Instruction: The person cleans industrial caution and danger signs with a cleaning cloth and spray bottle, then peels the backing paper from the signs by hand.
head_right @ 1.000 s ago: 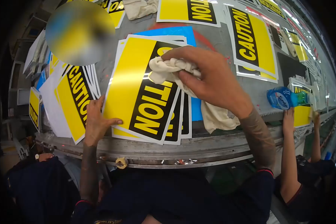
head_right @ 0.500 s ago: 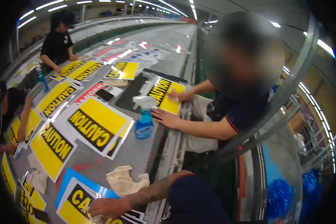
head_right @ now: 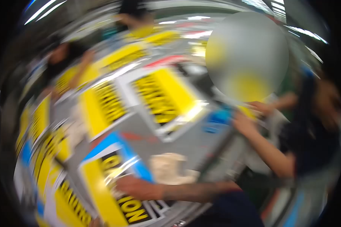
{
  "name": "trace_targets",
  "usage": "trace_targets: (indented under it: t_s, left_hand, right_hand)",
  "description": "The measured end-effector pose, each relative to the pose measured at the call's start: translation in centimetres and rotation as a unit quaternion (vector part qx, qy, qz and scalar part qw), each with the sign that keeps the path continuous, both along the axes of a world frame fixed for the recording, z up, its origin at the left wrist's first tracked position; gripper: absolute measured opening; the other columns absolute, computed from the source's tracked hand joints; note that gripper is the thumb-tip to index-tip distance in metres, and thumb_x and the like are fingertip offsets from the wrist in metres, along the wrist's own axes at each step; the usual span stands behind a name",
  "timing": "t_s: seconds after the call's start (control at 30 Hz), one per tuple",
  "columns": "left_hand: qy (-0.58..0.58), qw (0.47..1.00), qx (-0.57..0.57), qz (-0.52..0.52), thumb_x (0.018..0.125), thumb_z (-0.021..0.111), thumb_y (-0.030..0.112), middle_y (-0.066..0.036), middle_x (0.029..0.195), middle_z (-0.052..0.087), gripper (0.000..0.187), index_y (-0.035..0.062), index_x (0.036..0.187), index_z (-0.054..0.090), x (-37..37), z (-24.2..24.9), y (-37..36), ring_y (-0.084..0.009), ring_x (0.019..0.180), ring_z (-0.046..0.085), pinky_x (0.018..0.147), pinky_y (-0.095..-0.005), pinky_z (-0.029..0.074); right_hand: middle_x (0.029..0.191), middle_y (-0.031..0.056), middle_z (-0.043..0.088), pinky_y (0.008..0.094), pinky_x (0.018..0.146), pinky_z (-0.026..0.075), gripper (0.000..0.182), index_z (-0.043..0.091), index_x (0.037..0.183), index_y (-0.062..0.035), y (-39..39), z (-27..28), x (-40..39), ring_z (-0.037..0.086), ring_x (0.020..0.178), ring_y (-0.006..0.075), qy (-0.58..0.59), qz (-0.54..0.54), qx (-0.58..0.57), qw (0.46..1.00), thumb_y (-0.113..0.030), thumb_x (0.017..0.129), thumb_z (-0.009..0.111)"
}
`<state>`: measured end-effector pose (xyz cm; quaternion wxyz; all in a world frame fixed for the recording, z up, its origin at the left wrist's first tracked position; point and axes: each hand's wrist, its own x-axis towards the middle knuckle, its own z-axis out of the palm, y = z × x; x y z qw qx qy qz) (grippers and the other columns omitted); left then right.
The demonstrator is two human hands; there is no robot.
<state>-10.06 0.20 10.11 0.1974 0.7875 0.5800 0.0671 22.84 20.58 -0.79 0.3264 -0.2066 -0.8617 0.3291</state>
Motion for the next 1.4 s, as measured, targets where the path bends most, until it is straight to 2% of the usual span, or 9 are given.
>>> trace_targets:
  t_s: [0.03,0.1,0.47,0.73,0.9,1.03,1.23,1.37,1.4]
  left_hand:
    - [0.041,0.999,-0.011,-0.003,0.101,0.073,0.013,-0.018,0.147,0.062,0.038,0.011,0.14,0.07,0.0,0.2,-0.1,-0.0384,0.131,0.058,0.107,-0.0513,0.05]
    - [0.018,0.998,0.059,0.009,0.068,0.096,0.021,-0.02,0.136,0.067,0.056,0.0094,0.119,0.074,0.0,-0.8,-1.1,-0.0345,0.111,0.067,0.095,-0.0417,0.055]
    - [-0.123,0.982,0.027,0.138,0.066,0.096,0.021,-0.012,0.13,0.076,0.044,0.009,0.107,0.083,0.1,-1.0,-1.2,-0.0278,0.097,0.07,0.081,-0.0385,0.058]
    - [-0.249,0.915,0.078,0.307,0.065,0.096,0.007,-0.016,0.132,0.077,0.053,0.0008,0.115,0.081,2.9,1.0,-3.4,-0.0288,0.113,0.072,0.101,-0.0384,0.056]
    - [-0.404,0.77,0.129,0.476,0.086,0.091,0.017,-0.015,0.143,0.068,0.07,0.0026,0.148,0.061,6.8,-3.3,-4.7,-0.0277,0.132,0.064,0.112,-0.0444,0.051]
    - [-0.838,0.315,0.104,0.434,0.111,0.058,0.047,-0.017,0.158,0.054,0.064,0.0108,0.161,0.044,13.3,-5.6,-3.7,-0.0315,0.139,0.059,0.116,-0.0537,0.049]
    - [-0.774,0.395,-0.06,0.491,0.106,0.04,0.075,-0.019,0.163,0.045,0.088,0.0109,0.166,0.031,12.8,-2.5,-1.9,-0.0384,0.145,0.053,0.109,-0.058,0.056]
    - [-0.728,0.489,-0.093,0.471,0.111,0.06,0.039,-0.019,0.155,0.053,0.066,0.0058,0.162,0.035,11.9,-3.6,-1.5,-0.0354,0.136,0.062,0.1,-0.0505,0.064]
    - [-0.7,0.495,-0.113,0.502,0.108,0.065,0.016,-0.018,0.149,0.058,0.058,0.0027,0.158,0.039,12.2,-3.4,-0.7,-0.0321,0.131,0.066,0.097,-0.0475,0.066]
  right_hand:
    - [0.141,0.0201,0.065,0.0491,0.116,0.046,0.053,0.065,0.136,-0.0033,0.4,1.8,0.4,0.059,0.137,0.0378,-0.019,-0.011,0.015,1.0,0.001,0.084,0.07]
    - [0.147,0.0163,0.064,0.0472,0.115,0.047,0.055,0.065,0.139,-0.0056,1.1,3.2,0.5,0.059,0.138,0.0336,-0.065,0.002,0.045,0.997,0.0,0.085,0.072]
    - [0.144,0.0123,0.066,0.0472,0.111,0.048,0.058,0.066,0.137,-0.0079,1.0,5.7,0.6,0.061,0.133,0.035,-0.084,0.01,0.015,0.996,0.003,0.08,0.073]
    - [0.146,0.0136,0.065,0.0471,0.113,0.048,0.057,0.066,0.138,-0.0091,1.0,5.1,0.2,0.061,0.135,0.0353,-0.077,0.014,-0.005,0.997,0.004,0.084,0.074]
    - [0.138,0.0171,0.07,0.0474,0.111,0.051,0.062,0.069,0.137,-0.0083,1.6,4.2,0.2,0.065,0.131,0.0374,-0.062,0.006,0.002,0.998,0.006,0.077,0.075]
    - [0.141,0.0155,0.068,0.0454,0.11,0.052,0.06,0.067,0.137,-0.0078,1.6,4.6,0.2,0.064,0.131,0.0379,-0.08,0.005,-0.005,0.997,0.006,0.08,0.074]
    - [0.144,0.0151,0.067,0.0447,0.112,0.051,0.057,0.067,0.137,-0.0078,1.2,5.4,0.1,0.063,0.134,0.0385,-0.063,-0.012,-0.045,0.997,0.008,0.083,0.072]
    - [0.148,0.0177,0.064,0.0462,0.118,0.048,0.058,0.065,0.141,-0.0083,0.2,6.3,-0.3,0.06,0.137,0.0376,-0.104,0.019,0.003,0.994,0.004,0.085,0.073]
    - [0.15,0.0181,0.062,0.0467,0.119,0.047,0.058,0.064,0.142,-0.0095,-1.1,6.8,-0.7,0.059,0.139,0.0377,-0.122,0.047,-0.033,0.991,0.002,0.086,0.073]
